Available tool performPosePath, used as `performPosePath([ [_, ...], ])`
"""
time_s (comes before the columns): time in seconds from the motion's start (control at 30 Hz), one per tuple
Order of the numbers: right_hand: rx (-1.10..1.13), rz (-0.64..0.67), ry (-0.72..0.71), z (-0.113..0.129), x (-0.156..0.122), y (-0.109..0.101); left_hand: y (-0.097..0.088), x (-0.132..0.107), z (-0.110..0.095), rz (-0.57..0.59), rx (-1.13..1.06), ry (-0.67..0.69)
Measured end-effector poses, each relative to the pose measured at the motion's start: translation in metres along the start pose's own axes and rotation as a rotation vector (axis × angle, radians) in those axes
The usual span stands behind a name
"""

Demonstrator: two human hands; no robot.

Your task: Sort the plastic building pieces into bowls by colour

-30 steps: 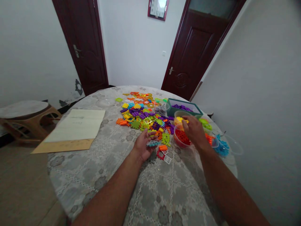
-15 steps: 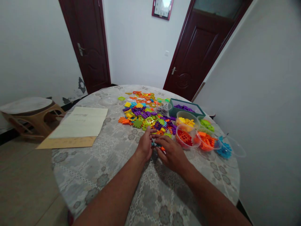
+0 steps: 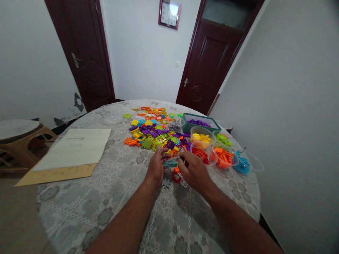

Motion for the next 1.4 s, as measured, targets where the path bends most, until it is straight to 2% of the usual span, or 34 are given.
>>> performPosePath([
  [0.1,0.011,-0.019,0.123,-0.028,0.032,-0.015,-0.005,0.002,-0.001,-0.043,-0.011,0.001],
  [0.2,-0.044,-0.029,0.178,-0.062,0.085,-0.021,-0.007,0.004,-0.003,-0.063,-0.051,0.003],
  [0.33,-0.150,-0.146,0.286,-0.101,0.154,-0.023,-0.008,0.005,-0.007,-0.066,-0.094,0.026],
  [0.43,-0.160,-0.181,0.318,-0.116,0.183,-0.017,-0.009,0.006,-0.009,-0.078,-0.119,0.049],
  [0.5,-0.157,-0.165,0.324,-0.118,0.189,-0.011,-0.010,0.007,-0.011,-0.080,-0.131,0.070],
  [0.57,-0.147,-0.125,0.313,-0.116,0.185,-0.005,-0.011,0.008,-0.012,-0.085,-0.136,0.084],
  [0.67,-0.124,-0.061,0.270,-0.102,0.162,0.003,-0.011,0.008,-0.012,-0.097,-0.133,0.095],
  [0.83,0.010,0.112,0.120,-0.052,0.095,0.008,-0.007,0.006,-0.013,-0.074,-0.105,0.107],
  [0.93,0.068,0.228,0.107,-0.026,0.055,0.012,-0.006,0.006,-0.015,-0.060,-0.102,0.138],
  [1.0,0.129,0.278,0.120,-0.018,0.037,0.019,-0.005,0.006,-0.017,-0.043,-0.097,0.163],
  [1.1,0.263,0.270,0.195,-0.023,0.022,0.029,-0.002,0.006,-0.018,0.005,-0.081,0.196],
  [1.23,0.467,0.205,0.352,-0.048,0.011,0.029,0.003,0.002,-0.017,0.082,-0.068,0.153],
  [1.33,0.627,0.164,0.465,-0.067,0.001,0.013,0.006,0.000,-0.019,0.108,-0.057,0.150],
  [1.4,0.729,0.085,0.551,-0.081,-0.007,-0.006,0.006,0.000,-0.020,0.102,-0.063,0.158],
])
Point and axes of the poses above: each hand's wrist, its own x-axis towards the middle knuckle, its own y-axis out of the palm, z = x × y, the point moved 6 cm from there along x, towards the middle knuckle, and after that the axes turned 1 degree about -x, right-handed, at the moved point
